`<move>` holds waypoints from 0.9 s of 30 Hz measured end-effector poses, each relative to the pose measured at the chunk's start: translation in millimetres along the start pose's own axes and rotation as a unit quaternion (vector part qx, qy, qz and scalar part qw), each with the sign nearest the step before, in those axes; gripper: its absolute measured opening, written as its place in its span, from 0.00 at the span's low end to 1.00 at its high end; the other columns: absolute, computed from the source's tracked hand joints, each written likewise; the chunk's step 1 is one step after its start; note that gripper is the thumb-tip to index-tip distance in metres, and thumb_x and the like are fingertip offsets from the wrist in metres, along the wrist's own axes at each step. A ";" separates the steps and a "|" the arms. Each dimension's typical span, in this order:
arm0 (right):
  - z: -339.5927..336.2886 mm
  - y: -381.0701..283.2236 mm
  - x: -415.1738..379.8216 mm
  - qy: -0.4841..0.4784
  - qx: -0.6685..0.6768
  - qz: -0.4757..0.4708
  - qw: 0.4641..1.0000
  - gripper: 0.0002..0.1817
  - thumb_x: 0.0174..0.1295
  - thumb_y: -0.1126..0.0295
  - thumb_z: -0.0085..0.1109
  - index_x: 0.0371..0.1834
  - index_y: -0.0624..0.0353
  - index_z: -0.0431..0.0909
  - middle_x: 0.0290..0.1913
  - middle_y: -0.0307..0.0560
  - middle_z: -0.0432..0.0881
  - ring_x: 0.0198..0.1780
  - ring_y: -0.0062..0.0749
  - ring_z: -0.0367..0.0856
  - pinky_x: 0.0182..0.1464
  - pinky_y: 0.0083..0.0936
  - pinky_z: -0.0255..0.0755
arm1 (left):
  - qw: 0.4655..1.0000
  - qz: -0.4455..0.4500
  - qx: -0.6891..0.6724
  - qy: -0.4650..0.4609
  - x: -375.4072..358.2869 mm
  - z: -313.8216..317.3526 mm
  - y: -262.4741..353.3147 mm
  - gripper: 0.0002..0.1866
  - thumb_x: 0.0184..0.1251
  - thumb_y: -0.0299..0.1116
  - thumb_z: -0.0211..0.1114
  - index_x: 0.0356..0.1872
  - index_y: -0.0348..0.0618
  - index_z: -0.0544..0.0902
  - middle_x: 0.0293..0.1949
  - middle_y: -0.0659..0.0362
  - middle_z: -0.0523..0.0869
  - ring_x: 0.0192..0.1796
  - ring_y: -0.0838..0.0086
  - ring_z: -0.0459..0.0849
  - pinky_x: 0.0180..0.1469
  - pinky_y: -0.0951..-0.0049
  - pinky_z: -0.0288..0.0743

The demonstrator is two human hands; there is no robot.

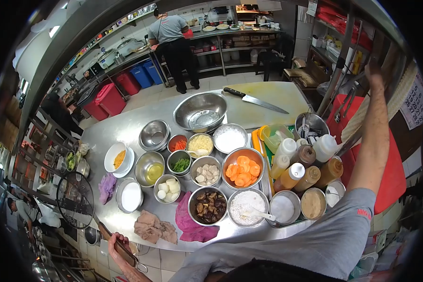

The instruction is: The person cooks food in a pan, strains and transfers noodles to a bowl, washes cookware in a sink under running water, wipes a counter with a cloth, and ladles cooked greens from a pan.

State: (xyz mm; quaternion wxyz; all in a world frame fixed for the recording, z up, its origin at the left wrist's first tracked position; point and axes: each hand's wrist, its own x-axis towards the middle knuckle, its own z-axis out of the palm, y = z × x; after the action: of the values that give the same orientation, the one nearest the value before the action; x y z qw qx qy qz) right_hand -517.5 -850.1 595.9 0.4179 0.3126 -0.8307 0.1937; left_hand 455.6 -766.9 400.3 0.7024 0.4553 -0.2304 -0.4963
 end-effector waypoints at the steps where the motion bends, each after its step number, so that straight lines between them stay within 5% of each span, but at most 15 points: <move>1: -21.9 -8.2 6.3 0.021 0.038 -0.042 0.998 0.16 0.57 0.68 0.41 0.47 0.62 0.67 0.44 0.63 0.75 0.48 0.54 0.73 0.47 0.43 0.67 | 1.000 -0.001 0.001 0.000 0.2 -0.7 0.2 0.08 0.55 0.31 0.60 0.34 0.41 0.73 0.29 0.64 0.75 0.32 0.79 0.71 0.35 0.79 0.68; 4: -136.0 -100.8 -3.9 0.030 0.076 -0.121 0.989 0.15 0.59 0.69 0.39 0.48 0.61 0.67 0.44 0.62 0.75 0.48 0.53 0.73 0.46 0.40 0.68 | 1.000 0.002 0.009 0.010 7.6 -5.6 -4.5 0.09 0.54 0.30 0.61 0.34 0.40 0.73 0.29 0.63 0.75 0.31 0.79 0.71 0.34 0.79 0.68; 8: -238.0 -216.8 -81.8 0.057 0.135 -0.262 0.954 0.07 0.57 0.71 0.46 0.35 0.62 0.68 0.32 0.54 0.76 0.29 0.38 0.76 0.29 0.31 0.67 | 0.999 0.006 0.026 0.034 13.9 -22.7 -4.4 0.12 0.49 0.28 0.64 0.35 0.41 0.74 0.28 0.63 0.76 0.29 0.79 0.74 0.33 0.79 0.68; 10: -270.9 -275.9 -117.4 -0.170 0.224 -0.173 0.944 0.09 0.51 0.70 0.56 0.27 0.67 0.70 0.20 0.53 0.75 0.23 0.35 0.78 0.26 0.30 0.68 | 0.999 0.002 0.025 0.046 16.6 -40.0 -5.1 0.13 0.48 0.29 0.65 0.35 0.42 0.74 0.27 0.63 0.76 0.29 0.80 0.74 0.34 0.79 0.69; 11: -261.6 -293.7 -126.9 -0.259 0.327 -0.143 0.897 0.12 0.48 0.69 0.63 0.24 0.62 0.68 0.20 0.43 0.73 0.22 0.21 0.74 0.20 0.19 0.64 | 0.998 -0.003 0.034 0.057 12.4 -39.9 0.1 0.13 0.48 0.28 0.64 0.35 0.41 0.73 0.27 0.63 0.76 0.29 0.79 0.74 0.35 0.79 0.69; 12: -257.9 -320.3 -149.2 -0.278 0.334 -0.165 0.885 0.12 0.48 0.69 0.63 0.24 0.62 0.68 0.20 0.43 0.73 0.22 0.21 0.74 0.20 0.19 0.64 | 1.000 -0.003 0.024 0.013 15.3 -50.0 2.1 0.12 0.48 0.28 0.64 0.34 0.39 0.73 0.27 0.62 0.75 0.29 0.77 0.73 0.34 0.78 0.69; 14: -254.3 -362.7 -195.5 -0.320 0.639 -0.131 0.687 0.13 0.49 0.69 0.66 0.23 0.58 0.68 0.22 0.39 0.74 0.22 0.17 0.73 0.20 0.12 0.64 | 0.999 0.015 0.041 -0.030 9.8 -59.8 11.7 0.12 0.46 0.28 0.63 0.32 0.37 0.73 0.27 0.60 0.74 0.28 0.76 0.73 0.33 0.80 0.66; 15: -266.4 -385.9 -218.0 -0.327 0.687 -0.117 0.639 0.13 0.48 0.70 0.67 0.24 0.58 0.68 0.24 0.40 0.76 0.22 0.19 0.74 0.21 0.13 0.67 | 0.997 0.014 0.064 -0.028 5.1 -65.7 17.6 0.13 0.44 0.28 0.63 0.33 0.37 0.73 0.27 0.60 0.75 0.29 0.76 0.73 0.34 0.80 0.66; 19: -301.9 -460.0 -304.9 -0.152 0.854 0.021 0.497 0.12 0.50 0.79 0.63 0.27 0.65 0.66 0.30 0.53 0.78 0.29 0.31 0.80 0.31 0.22 0.77 | 0.991 -0.002 0.117 -0.068 10.9 -128.3 32.5 0.15 0.40 0.27 0.63 0.33 0.38 0.73 0.29 0.59 0.75 0.31 0.76 0.73 0.34 0.81 0.64; 20: -308.1 -480.1 -331.8 -0.156 0.871 0.016 0.466 0.15 0.49 0.79 0.63 0.32 0.65 0.64 0.30 0.53 0.77 0.27 0.32 0.80 0.29 0.23 0.77 | 0.991 -0.002 0.117 -0.067 11.6 -142.3 37.7 0.15 0.40 0.27 0.63 0.33 0.38 0.73 0.29 0.59 0.75 0.31 0.76 0.73 0.34 0.81 0.64; 21: -309.0 -497.2 -357.9 -0.214 0.837 -0.033 0.503 0.21 0.46 0.79 0.64 0.40 0.65 0.63 0.30 0.49 0.75 0.26 0.32 0.79 0.26 0.23 0.76 | 0.990 -0.009 0.114 -0.082 12.8 -153.5 42.6 0.15 0.39 0.27 0.63 0.32 0.38 0.73 0.29 0.59 0.75 0.32 0.77 0.73 0.34 0.82 0.63; 23: -346.7 -544.3 -404.0 -0.394 0.808 -0.011 0.438 0.32 0.43 0.79 0.65 0.51 0.62 0.58 0.30 0.44 0.71 0.21 0.28 0.76 0.19 0.20 0.70 | 0.985 -0.030 0.129 -0.109 18.3 -178.5 55.3 0.16 0.37 0.28 0.65 0.32 0.38 0.72 0.30 0.60 0.75 0.31 0.79 0.72 0.33 0.82 0.63; 25: -364.4 -593.3 -439.7 -0.494 0.786 -0.013 0.371 0.27 0.49 0.77 0.60 0.52 0.59 0.59 0.29 0.40 0.70 0.17 0.19 0.68 0.13 0.15 0.57 | 0.983 -0.045 0.136 -0.115 21.1 -201.0 67.1 0.16 0.37 0.27 0.65 0.32 0.39 0.72 0.30 0.61 0.74 0.31 0.80 0.71 0.33 0.82 0.63; 27: -367.9 -641.4 -465.4 -0.553 0.731 -0.032 0.398 0.24 0.52 0.75 0.58 0.52 0.59 0.61 0.26 0.37 0.67 0.15 0.13 0.59 0.12 0.13 0.49 | 0.978 -0.069 0.155 -0.119 23.3 -224.4 76.2 0.17 0.37 0.27 0.65 0.32 0.39 0.72 0.30 0.62 0.74 0.30 0.80 0.71 0.32 0.81 0.63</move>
State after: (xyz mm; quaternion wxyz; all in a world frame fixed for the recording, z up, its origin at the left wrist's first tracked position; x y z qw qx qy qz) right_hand 342.2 -937.1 467.1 -0.5156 0.5634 -0.4105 0.4982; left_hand 676.1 -688.7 355.9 0.5552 0.5113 -0.3541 -0.5522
